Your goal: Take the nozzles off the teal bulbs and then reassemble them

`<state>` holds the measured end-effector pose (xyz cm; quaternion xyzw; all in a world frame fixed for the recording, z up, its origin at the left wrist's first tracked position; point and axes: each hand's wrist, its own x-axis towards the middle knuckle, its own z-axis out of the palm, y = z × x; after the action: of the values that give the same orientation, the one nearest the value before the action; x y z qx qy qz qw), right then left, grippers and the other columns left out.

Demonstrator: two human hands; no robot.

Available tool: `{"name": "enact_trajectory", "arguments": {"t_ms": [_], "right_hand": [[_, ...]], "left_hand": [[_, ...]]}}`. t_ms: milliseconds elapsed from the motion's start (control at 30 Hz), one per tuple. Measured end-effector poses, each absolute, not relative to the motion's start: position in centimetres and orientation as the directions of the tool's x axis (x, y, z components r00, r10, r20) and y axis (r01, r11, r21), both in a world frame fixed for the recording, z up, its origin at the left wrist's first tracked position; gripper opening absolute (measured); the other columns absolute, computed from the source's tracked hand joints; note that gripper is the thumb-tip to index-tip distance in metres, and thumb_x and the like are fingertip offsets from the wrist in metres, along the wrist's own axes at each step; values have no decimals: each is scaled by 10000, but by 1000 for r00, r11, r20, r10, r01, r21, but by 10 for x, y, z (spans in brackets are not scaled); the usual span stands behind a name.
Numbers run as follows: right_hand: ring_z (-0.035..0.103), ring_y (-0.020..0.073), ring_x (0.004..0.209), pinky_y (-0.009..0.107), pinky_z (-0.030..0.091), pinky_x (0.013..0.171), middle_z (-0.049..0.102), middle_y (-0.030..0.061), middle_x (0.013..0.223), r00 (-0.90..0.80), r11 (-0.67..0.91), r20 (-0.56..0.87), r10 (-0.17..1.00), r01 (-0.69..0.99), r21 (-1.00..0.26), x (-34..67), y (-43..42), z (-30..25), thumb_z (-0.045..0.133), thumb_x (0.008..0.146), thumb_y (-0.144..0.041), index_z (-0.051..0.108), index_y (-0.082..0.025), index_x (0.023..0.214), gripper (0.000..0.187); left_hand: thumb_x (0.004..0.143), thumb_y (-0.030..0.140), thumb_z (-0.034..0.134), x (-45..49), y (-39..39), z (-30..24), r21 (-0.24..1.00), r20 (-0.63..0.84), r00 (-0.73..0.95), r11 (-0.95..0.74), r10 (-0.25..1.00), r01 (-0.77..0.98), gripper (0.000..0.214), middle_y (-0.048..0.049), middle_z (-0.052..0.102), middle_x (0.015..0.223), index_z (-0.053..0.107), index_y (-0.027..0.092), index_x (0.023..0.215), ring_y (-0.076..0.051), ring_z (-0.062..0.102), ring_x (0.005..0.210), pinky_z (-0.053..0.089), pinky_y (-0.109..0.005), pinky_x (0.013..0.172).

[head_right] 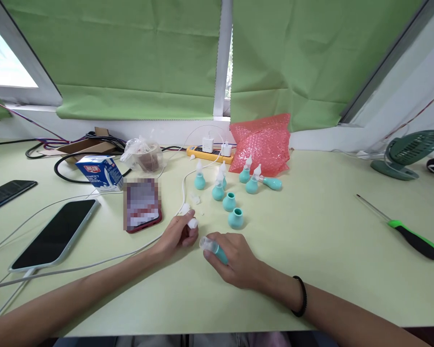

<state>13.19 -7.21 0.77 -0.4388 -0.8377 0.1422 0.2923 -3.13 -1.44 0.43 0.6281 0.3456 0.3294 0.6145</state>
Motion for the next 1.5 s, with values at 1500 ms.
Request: {"name": "enact_trajectory", "arguments": {"t_ms": [1500], "right_hand": [[595,148,629,253,415,580,639,18,688,-305,-53,-59,951,30,-998,128,-68,8,490,784,-379,367,-208,793,210]], "left_hand": [[617,275,662,-29,-30,12,989,30,441,37,897,-141,195,-42,612,571,681,106,713,-116,531,527,444,-223,522]]}}
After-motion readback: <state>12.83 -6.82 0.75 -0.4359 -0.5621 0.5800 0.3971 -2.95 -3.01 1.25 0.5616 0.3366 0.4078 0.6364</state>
